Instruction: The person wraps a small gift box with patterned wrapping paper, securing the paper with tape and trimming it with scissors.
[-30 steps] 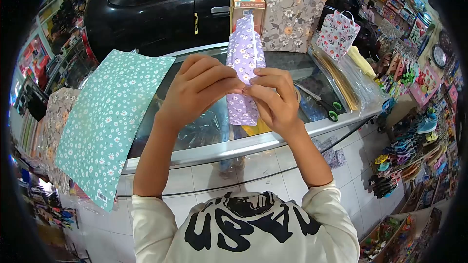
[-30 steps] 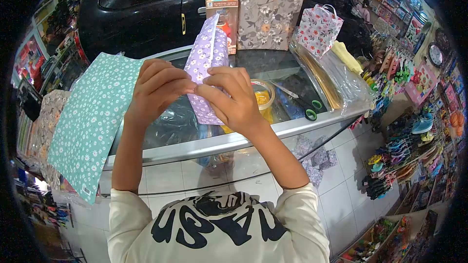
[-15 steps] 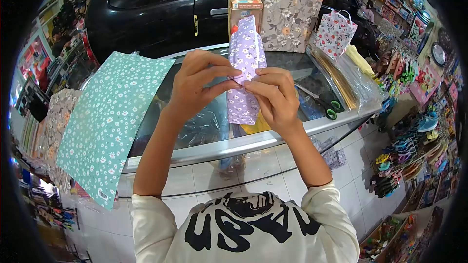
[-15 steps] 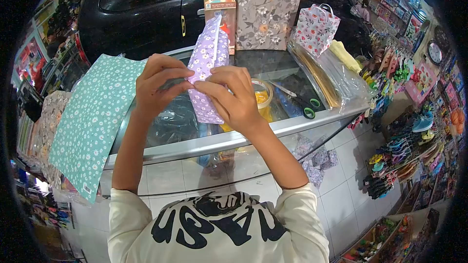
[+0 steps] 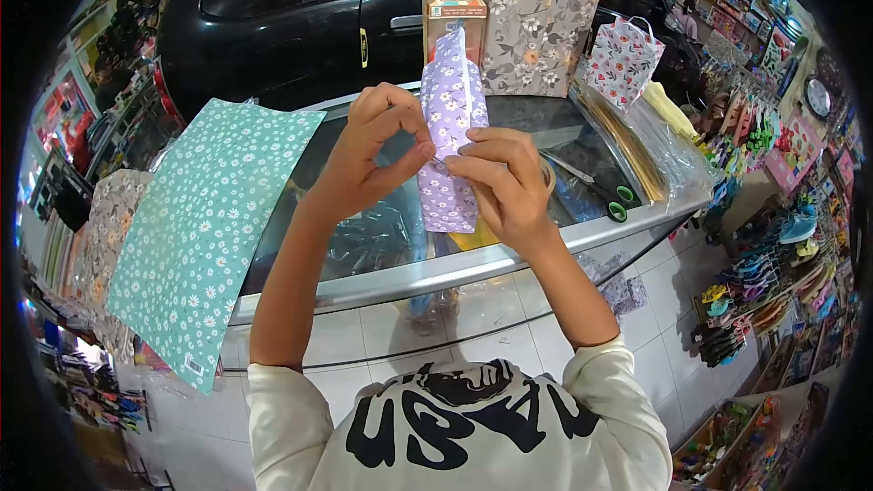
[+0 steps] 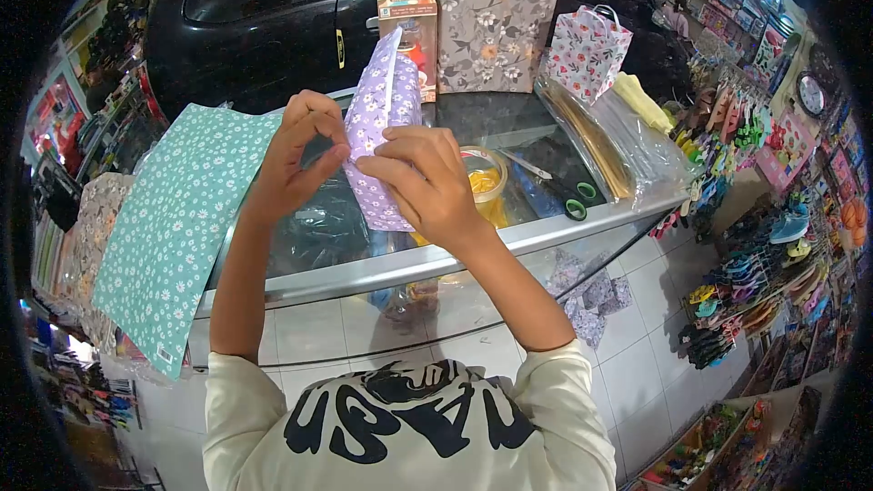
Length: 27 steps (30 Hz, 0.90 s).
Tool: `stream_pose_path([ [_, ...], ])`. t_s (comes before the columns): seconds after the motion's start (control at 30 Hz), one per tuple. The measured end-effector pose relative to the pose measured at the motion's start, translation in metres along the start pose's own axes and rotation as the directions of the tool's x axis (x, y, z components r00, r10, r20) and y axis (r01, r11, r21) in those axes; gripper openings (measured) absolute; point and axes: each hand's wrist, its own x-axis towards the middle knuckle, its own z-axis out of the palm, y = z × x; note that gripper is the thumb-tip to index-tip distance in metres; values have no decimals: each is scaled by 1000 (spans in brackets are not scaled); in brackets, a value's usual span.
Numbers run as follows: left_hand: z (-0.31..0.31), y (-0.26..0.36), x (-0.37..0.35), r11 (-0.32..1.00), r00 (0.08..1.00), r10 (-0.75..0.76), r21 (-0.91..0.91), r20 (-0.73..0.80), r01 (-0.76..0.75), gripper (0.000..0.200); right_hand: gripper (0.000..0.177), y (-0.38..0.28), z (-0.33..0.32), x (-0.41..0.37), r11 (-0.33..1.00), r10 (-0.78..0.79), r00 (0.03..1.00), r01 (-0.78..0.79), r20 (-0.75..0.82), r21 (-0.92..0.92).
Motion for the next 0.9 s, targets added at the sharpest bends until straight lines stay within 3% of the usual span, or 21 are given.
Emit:
stream_pose_path([
  [0.03, -1, 0, 1, 1000, 1000, 1, 12, 9, -1, 13, 28, -1, 1, 1, 1000, 0, 1000, 0, -3, -3],
  [0.13, 8, 3, -1, 969, 988, -96, -240, -123, 64, 13, 25, -1, 2, 2, 1000, 6, 1000, -7, -18, -15],
  [0.17, 5, 5, -1, 999, 995, 10, -48, -100, -15, 14, 24, 0, 2, 2, 1000, 9, 1000, -9, -25, -20],
  [0.23, -3, 8, -2, 927, 980, 198, 323, 7, -190, 18, 23, 0, 2, 2, 1000, 24, 999, -24, -44, -16],
  [0.33, 3, 10, -6, 847, 951, 310, 455, -6, -273, 24, 22, 0, -1, 0, 999, 42, 998, -43, -55, -15],
  [0.43, 4, 6, -6, 803, 917, 398, 494, -26, -334, 24, 23, -1, -1, 1, 999, 36, 998, -37, -48, -15],
  [0.9, 10, 4, -11, 796, 905, 415, 517, -89, -315, 24, 29, -3, -1, 3, 999, 33, 999, -34, -29, -33],
])
